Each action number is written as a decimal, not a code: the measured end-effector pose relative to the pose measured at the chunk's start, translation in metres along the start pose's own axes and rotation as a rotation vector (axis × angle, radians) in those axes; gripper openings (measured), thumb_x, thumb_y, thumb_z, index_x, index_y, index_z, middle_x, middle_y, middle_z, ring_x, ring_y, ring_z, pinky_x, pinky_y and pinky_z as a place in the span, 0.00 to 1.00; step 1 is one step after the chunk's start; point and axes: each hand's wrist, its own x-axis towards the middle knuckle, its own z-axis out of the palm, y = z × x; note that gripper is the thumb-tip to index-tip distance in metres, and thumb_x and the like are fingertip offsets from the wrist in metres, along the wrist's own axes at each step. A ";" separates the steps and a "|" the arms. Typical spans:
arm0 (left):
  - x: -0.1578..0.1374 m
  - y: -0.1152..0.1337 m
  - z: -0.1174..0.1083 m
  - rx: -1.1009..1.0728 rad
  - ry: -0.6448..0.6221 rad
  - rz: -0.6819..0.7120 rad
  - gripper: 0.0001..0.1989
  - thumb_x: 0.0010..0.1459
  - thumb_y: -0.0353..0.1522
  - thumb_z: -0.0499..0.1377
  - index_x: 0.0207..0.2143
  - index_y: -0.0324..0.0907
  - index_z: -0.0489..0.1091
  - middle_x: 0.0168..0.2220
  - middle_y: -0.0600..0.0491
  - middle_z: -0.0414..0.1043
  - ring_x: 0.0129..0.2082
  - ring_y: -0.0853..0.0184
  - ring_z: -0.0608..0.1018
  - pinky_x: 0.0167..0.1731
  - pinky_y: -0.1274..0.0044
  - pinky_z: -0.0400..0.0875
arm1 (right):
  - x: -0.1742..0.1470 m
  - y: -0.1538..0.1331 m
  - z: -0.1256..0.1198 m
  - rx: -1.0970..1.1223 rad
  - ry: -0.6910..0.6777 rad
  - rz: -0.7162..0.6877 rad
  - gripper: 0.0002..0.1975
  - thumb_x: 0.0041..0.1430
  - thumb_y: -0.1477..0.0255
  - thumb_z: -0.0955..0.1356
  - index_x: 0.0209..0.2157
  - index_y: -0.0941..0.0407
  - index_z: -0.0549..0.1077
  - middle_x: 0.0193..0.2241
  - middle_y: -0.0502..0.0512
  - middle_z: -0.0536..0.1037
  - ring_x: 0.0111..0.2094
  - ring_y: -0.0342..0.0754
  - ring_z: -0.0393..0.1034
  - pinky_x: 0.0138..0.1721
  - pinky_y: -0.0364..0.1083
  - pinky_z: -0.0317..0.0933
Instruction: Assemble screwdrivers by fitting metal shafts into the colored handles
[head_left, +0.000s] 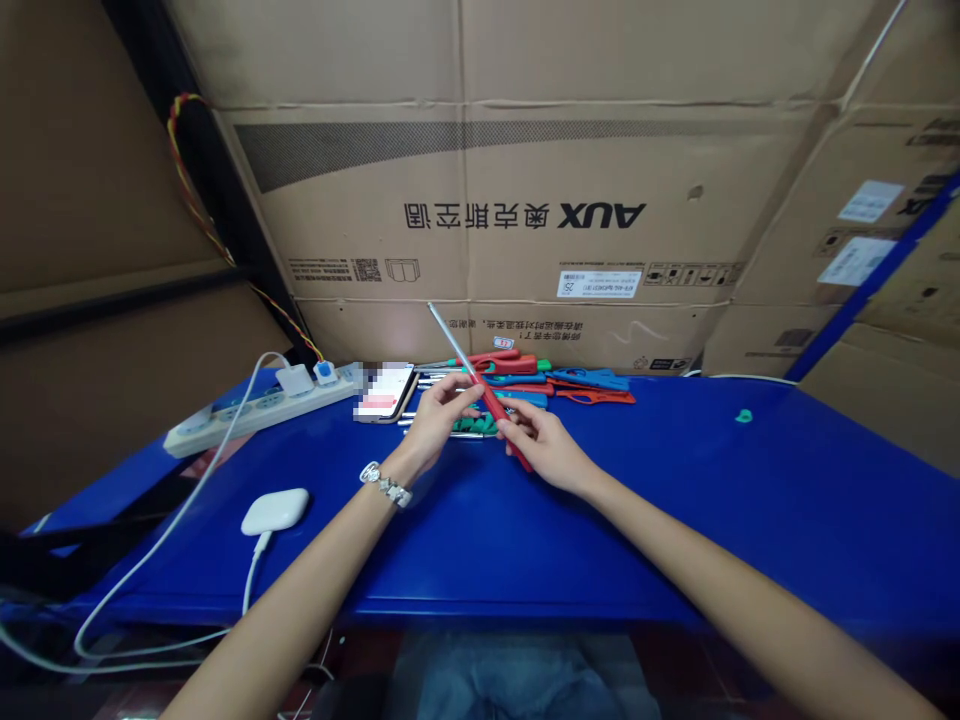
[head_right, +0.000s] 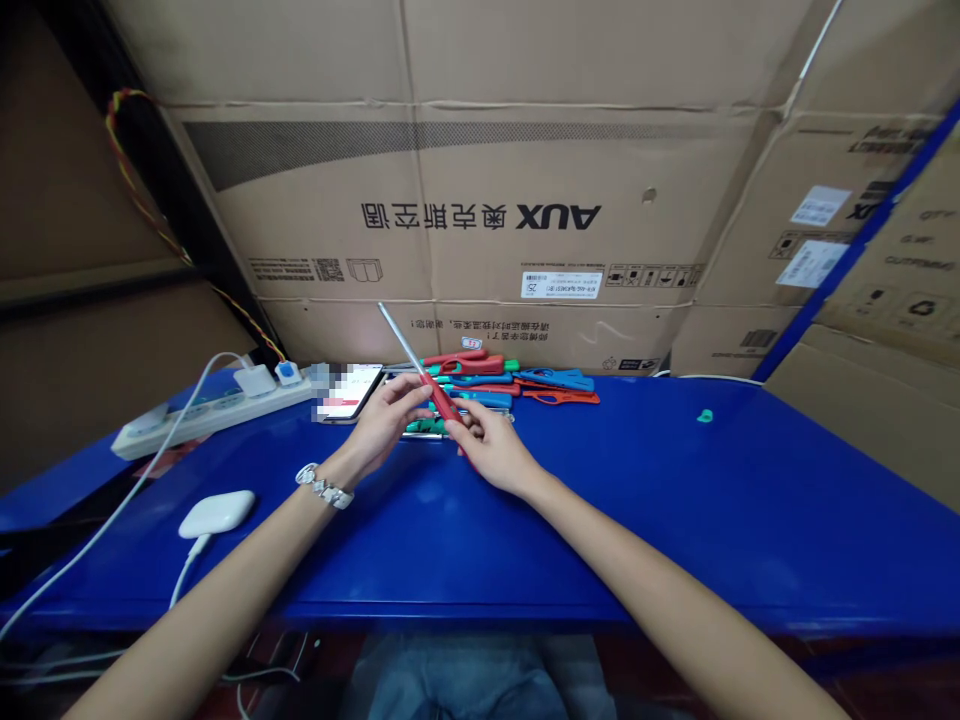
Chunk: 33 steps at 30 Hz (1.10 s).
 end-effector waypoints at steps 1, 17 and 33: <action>0.000 -0.001 0.000 -0.019 -0.013 -0.008 0.15 0.47 0.38 0.69 0.34 0.40 0.73 0.38 0.53 0.75 0.36 0.68 0.77 0.34 0.77 0.74 | 0.000 0.000 0.000 -0.012 0.004 -0.009 0.22 0.61 0.61 0.67 0.54 0.57 0.69 0.29 0.50 0.73 0.26 0.43 0.68 0.29 0.43 0.63; -0.007 -0.028 0.024 -0.224 0.050 -0.106 0.18 0.43 0.25 0.64 0.40 0.42 0.69 0.35 0.56 0.72 0.35 0.71 0.75 0.40 0.78 0.69 | 0.005 0.010 -0.005 -0.178 0.077 -0.062 0.24 0.61 0.60 0.68 0.56 0.54 0.73 0.26 0.49 0.74 0.24 0.43 0.62 0.27 0.42 0.59; -0.001 -0.030 0.023 -0.451 0.233 -0.168 0.15 0.42 0.26 0.66 0.34 0.40 0.68 0.34 0.54 0.76 0.34 0.71 0.77 0.42 0.76 0.70 | 0.035 -0.005 -0.014 -0.535 -0.134 -0.296 0.18 0.68 0.65 0.62 0.54 0.51 0.75 0.48 0.58 0.79 0.46 0.57 0.73 0.50 0.56 0.63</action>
